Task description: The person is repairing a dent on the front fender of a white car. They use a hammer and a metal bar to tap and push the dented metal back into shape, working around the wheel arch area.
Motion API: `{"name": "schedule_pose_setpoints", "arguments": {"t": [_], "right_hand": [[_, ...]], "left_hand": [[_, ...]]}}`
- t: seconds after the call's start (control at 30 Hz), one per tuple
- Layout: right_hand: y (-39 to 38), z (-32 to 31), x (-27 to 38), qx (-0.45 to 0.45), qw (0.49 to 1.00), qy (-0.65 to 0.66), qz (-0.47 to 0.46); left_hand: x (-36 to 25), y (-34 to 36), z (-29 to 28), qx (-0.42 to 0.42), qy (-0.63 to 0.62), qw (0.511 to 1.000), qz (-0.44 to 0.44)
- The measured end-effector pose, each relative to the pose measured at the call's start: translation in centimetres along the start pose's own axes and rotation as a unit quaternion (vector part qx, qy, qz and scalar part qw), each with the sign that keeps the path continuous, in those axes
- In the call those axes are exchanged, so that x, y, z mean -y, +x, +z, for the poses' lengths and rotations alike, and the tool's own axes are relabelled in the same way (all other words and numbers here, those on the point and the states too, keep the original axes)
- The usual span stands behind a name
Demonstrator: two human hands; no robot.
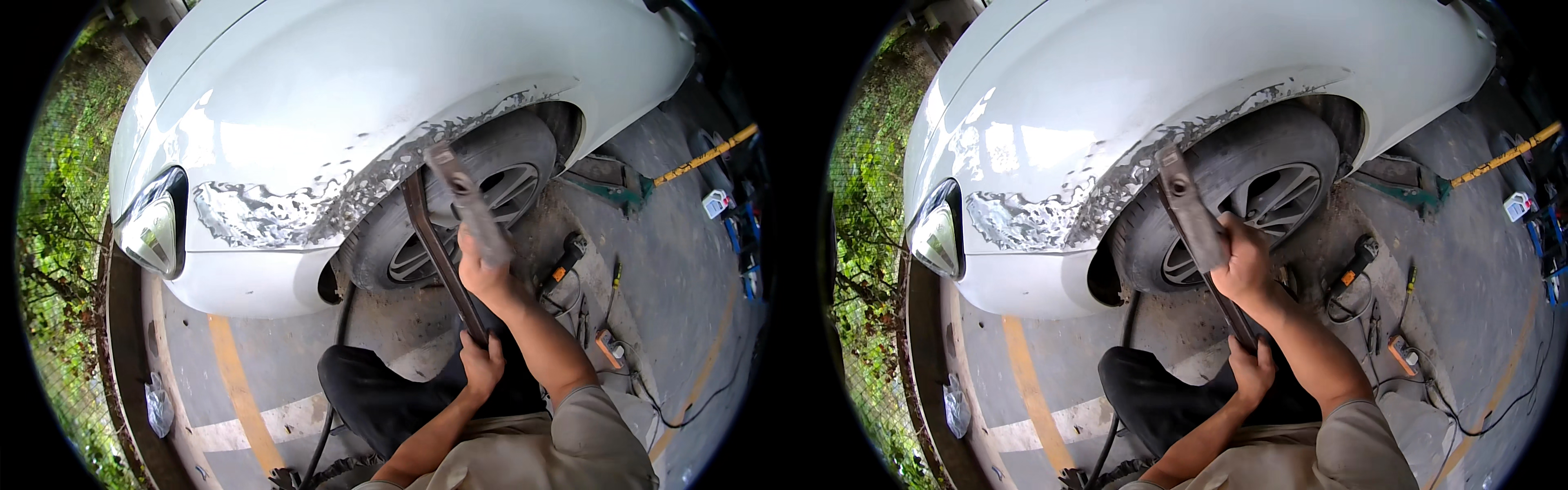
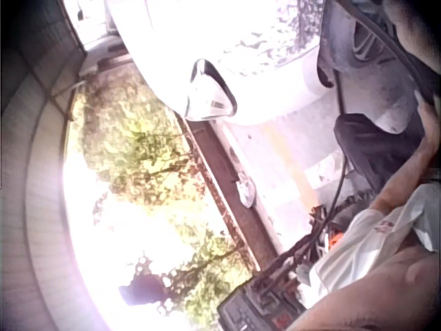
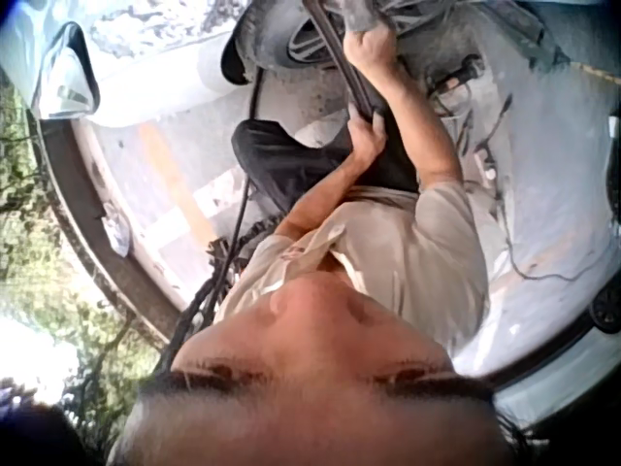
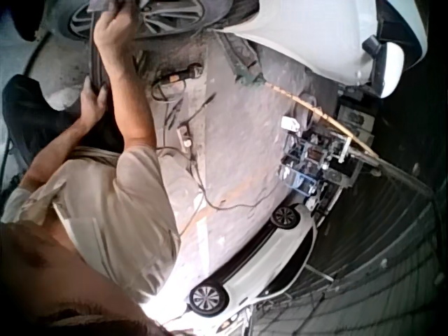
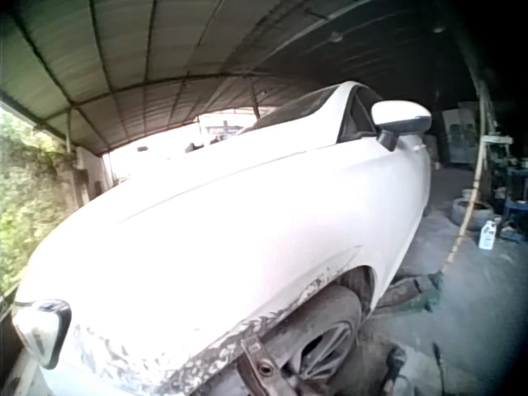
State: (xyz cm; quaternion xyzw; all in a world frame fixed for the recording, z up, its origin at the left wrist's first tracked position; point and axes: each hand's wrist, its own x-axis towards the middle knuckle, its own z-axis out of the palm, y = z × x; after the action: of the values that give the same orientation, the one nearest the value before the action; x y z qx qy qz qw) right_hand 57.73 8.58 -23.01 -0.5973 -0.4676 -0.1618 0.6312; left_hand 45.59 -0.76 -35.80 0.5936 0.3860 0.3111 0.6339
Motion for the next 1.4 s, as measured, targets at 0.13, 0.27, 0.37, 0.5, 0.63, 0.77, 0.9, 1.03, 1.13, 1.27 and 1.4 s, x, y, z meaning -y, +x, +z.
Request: {"name": "schedule_pose_setpoints", "arguments": {"t": [0.13,0.27,0.37,0.5,0.63,0.77,0.9,1.03,1.13,1.27,1.4], "right_hand": [[-0.4,0.2,-0.3,0.02,0.997,-0.03,0.072],[-1.4,1.0,-1.2,0.022,0.995,-0.089,0.041],[-2.2,0.3,0.2,0.018,0.994,-0.03,0.099],[-1.7,0.7,-0.2,0.045,0.993,-0.108,0.0],[-2.2,-0.5,-0.3,0.041,0.99,-0.039,0.127],[-2.7,-1.7,-0.5,-0.013,0.994,0.023,0.107],[-2.5,-0.8,-2.2,-0.058,0.998,-0.006,0.031],[-0.9,-0.5,-3.1,-0.04,0.994,-0.029,0.099],[0.4,-1.2,-1.6,-0.111,0.992,0.021,0.048],[1.7,-1.3,-3.0,-0.067,0.993,-0.005,0.095],[1.9,-1.6,-2.8,-0.117,0.991,0.056,0.028]], "left_hand": [[0.3,0.3,-0.7,0.019,0.007,1.0,0.016],[1.0,0.1,-0.5,0.023,0.014,0.998,0.049],[0.6,0.2,-0.8,0.039,-0.004,0.999,0.032],[1.2,0.2,-0.6,0.042,0.008,0.998,0.044],[0.5,0.3,-0.9,0.033,-0.027,0.996,0.082],[-0.2,0.1,-3.7,0.055,-0.041,0.997,0.042],[-0.1,-0.1,-4.4,0.057,0.041,0.996,0.058],[0.1,-0.2,-3.7,0.038,0.028,0.998,0.039],[3.3,0.2,-3.9,0.002,0.058,0.995,0.082],[1.4,-0.2,-2.8,0.03,0.012,0.999,0.018],[0.8,-0.3,-1.9,0.017,0.019,1.0,0.016]]}}
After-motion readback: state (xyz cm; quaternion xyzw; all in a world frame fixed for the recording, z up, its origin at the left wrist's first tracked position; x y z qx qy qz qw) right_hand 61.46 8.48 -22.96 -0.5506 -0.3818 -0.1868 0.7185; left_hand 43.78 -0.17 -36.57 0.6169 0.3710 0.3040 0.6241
